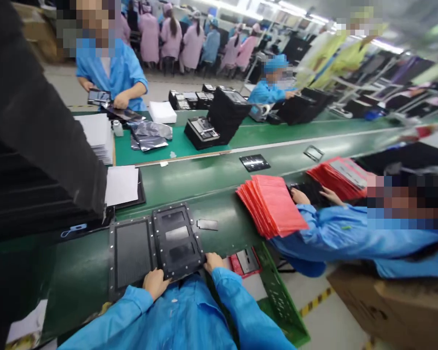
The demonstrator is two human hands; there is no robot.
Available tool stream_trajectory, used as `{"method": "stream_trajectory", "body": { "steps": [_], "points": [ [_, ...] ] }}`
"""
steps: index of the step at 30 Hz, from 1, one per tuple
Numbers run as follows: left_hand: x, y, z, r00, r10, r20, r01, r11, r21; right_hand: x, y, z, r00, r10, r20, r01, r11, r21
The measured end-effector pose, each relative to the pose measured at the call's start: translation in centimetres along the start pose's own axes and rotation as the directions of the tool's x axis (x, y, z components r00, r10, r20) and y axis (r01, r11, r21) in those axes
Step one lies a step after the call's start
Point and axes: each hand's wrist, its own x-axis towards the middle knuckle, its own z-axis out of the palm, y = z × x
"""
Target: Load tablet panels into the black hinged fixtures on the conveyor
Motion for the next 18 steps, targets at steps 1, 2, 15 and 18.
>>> {"method": "stream_trajectory", "body": {
  "steps": [1, 2, 15, 18],
  "points": [
    [0.1, 0.2, 0.1, 1.000, -0.015, 0.005, 0.015, 1.000, 0.018, 0.0, 0.0, -0.1, 1.000, -0.003, 0.015, 0.003, 1.000, -0.002],
    [0.2, 0.4, 0.3, 0.999, -0.036, 0.009, 0.036, 0.999, 0.033, -0.1, 0.0, -0.2, 1.000, -0.010, 0.030, 0.010, 1.000, -0.003],
    [1.3, 3.3, -5.0, 0.874, -0.242, -0.421, 0.252, 0.967, -0.031, 8.3, 5.7, -8.1, 0.873, -0.482, 0.073, 0.301, 0.651, 0.697],
    [6.5, 6.8, -6.1, 0.664, -0.151, -0.732, 0.148, 0.987, -0.069, 16.4, 6.2, -14.1, 0.943, -0.305, -0.133, 0.203, 0.210, 0.956]
  ]
}}
